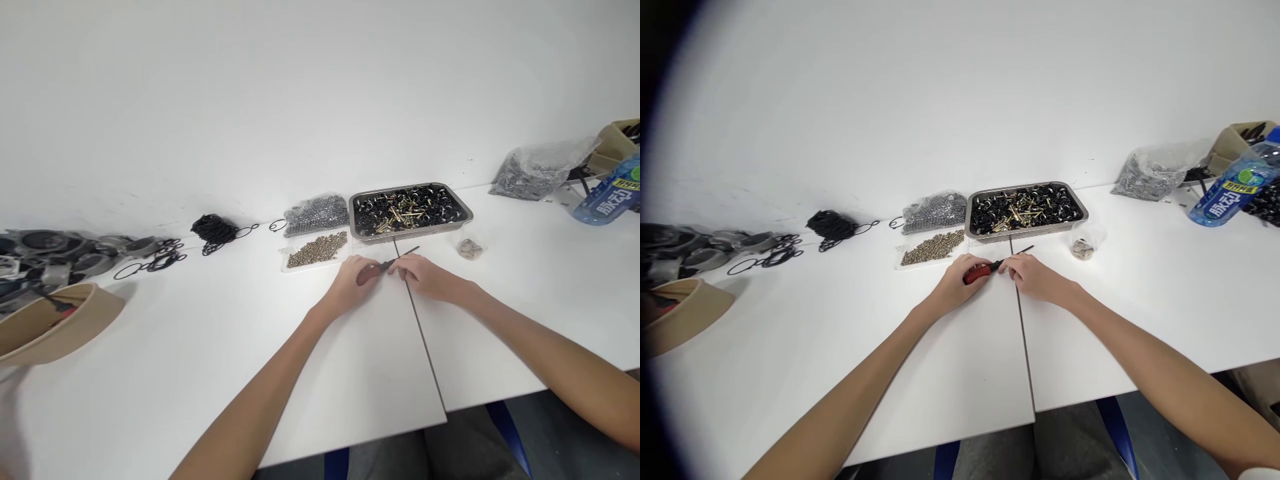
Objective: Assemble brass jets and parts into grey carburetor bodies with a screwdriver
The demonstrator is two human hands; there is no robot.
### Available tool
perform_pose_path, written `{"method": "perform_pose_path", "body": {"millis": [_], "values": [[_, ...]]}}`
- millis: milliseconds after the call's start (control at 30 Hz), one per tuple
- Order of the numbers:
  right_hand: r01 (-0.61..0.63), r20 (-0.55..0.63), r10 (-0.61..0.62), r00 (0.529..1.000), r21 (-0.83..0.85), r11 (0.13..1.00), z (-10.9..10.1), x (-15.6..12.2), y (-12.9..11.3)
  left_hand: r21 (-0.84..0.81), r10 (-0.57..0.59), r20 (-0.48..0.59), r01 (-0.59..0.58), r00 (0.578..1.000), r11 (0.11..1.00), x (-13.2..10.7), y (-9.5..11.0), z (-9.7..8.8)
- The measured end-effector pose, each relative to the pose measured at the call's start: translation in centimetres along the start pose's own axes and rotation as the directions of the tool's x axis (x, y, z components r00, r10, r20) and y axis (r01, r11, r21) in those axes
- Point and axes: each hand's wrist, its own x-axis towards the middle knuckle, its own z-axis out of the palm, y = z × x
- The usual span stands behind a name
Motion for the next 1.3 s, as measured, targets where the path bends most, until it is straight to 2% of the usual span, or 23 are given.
{"method": "perform_pose_path", "body": {"millis": [1300], "values": [[-0.007,0.013,0.007,1.0,0.0,1.0,-0.15,0.01,-0.14,-0.026,-0.023,0.007,0.023,1.0,0.999,0.01,0.33,-0.06]]}}
